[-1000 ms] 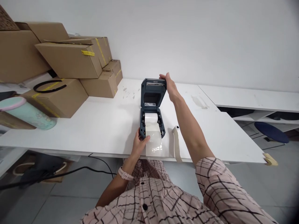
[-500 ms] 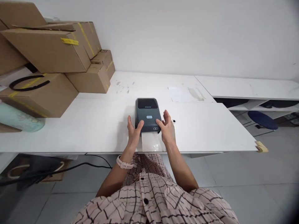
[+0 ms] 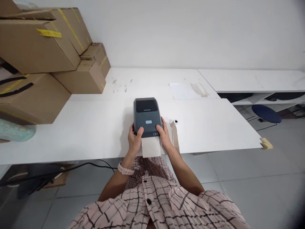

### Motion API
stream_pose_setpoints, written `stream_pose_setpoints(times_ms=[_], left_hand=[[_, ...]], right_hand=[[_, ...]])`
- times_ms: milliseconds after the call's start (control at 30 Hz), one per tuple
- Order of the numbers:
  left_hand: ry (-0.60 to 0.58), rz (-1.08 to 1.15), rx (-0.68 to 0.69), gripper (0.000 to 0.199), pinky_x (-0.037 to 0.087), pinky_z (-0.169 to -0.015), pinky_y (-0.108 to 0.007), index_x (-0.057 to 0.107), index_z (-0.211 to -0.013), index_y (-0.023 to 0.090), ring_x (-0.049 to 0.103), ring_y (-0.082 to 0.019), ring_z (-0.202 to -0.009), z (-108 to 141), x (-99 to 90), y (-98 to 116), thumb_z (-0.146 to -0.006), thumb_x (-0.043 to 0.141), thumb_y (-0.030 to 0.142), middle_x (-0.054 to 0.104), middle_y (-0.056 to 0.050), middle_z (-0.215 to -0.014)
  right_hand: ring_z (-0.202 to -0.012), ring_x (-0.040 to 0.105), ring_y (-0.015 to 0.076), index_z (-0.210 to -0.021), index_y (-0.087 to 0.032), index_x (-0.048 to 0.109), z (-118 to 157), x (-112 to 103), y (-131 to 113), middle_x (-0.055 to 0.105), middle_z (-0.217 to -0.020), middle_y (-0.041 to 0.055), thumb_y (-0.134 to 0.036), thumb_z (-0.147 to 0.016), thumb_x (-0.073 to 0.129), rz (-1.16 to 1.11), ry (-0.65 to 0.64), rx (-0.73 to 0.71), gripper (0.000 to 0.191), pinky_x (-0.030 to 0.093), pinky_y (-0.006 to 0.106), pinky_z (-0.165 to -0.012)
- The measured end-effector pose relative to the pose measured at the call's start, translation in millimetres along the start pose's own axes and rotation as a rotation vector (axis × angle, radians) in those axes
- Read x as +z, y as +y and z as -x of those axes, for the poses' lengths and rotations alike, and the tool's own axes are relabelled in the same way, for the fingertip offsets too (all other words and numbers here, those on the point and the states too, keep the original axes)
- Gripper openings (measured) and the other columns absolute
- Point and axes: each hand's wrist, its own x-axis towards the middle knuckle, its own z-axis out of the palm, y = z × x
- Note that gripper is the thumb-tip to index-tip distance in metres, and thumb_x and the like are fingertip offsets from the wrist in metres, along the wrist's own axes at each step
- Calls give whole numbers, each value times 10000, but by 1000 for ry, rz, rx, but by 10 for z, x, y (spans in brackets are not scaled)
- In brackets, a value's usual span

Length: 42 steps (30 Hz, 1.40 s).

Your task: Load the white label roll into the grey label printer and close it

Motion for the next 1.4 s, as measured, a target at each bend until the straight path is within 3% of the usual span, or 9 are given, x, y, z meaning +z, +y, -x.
stream_pose_setpoints(times_ms=[133, 267, 467, 600, 833, 967, 1067, 1233, 1400], left_hand=[[-57, 18, -15, 702, 511, -912, -368, 463, -1341, 201, 592, -260, -1161, 152, -64, -3, -771, 688, 543, 541, -155, -1364], [142, -131, -38, 643, 513, -804, -306, 495, -1217, 191, 603, -195, -1011, 567, -136, -127, -735, 713, 556, 575, -125, -1209], [-368, 34, -363, 488, 321, -411, -214, 578, -781, 162, 479, -96, -481, 823, -108, -23, -702, 681, 632, 548, 8, -601], [-341, 136, -370, 469, 267, -383, -195, 561, -733, 168, 384, -55, -389, 801, -46, 189, -683, 710, 610, 475, 51, -494], [-336, -33, -239, 459, 336, -407, -231, 525, -607, 190, 428, -94, -418, 815, -234, -2, -747, 659, 607, 481, 30, -487], [-55, -98, -106, 371, 444, -511, -234, 631, -831, 192, 602, -153, -676, 675, -422, -91, -810, 614, 562, 641, -25, -759], [99, -106, 28, 441, 521, -862, -311, 608, -1182, 231, 584, -218, -1157, 522, -424, 6, -858, 579, 529, 623, -86, -1268], [-18, -90, 92, 610, 260, -1192, -387, 418, -1455, 261, 312, -235, -1453, 355, -170, 173, -918, 492, 541, 349, -67, -1577], [-39, -62, 66, 663, 254, -1202, -390, 325, -1515, 282, 246, -230, -1484, 332, -39, 113, -931, 431, 578, 263, -42, -1618]], right_hand=[[-1427, 369, 276, -1520, -256, 300, -5, -25, -5, 359, -1568, 69, -569, -832, 634, -1, -21, 20, 826, 339, 461, -1167], [-1435, 356, 270, -1512, -241, 321, 2, -26, -4, 367, -1564, 72, -582, -824, 633, -7, 2, 8, 829, 296, 462, -1188], [-1438, 348, 272, -1492, -213, 356, -1, 7, 18, 389, -1552, 79, -599, -809, 627, 7, 20, -5, 830, 261, 452, -1201], [-1397, 409, 287, -1489, -199, 343, 32, 27, -35, 412, -1533, 110, -582, -822, 603, 26, 33, 1, 812, 323, 476, -1164], [-1452, 298, 259, -1413, -291, 446, 162, 64, -480, 638, -1297, 58, -403, -925, 519, 626, -20, -521, 506, 170, 555, -1211], [-1353, 435, 293, -1366, -277, 496, 185, 193, -547, 680, -1197, 74, -425, -942, 504, 851, -172, -611, 450, 123, 566, -1216], [-1237, 530, 300, -1292, -247, 553, 177, 320, -542, 681, -1150, 93, -452, -951, 483, 920, -169, -614, 404, 153, 545, -1207], [-1150, 575, 280, -1214, -248, 590, 184, 325, -549, 686, -1084, 79, -455, -942, 507, 885, -148, -609, 352, 178, 527, -1191], [-1398, 371, 282, -1448, -265, 381, 354, 66, -342, 427, -1507, 92, -528, -940, 486, 464, 157, -313, 582, 294, 508, -1146]])
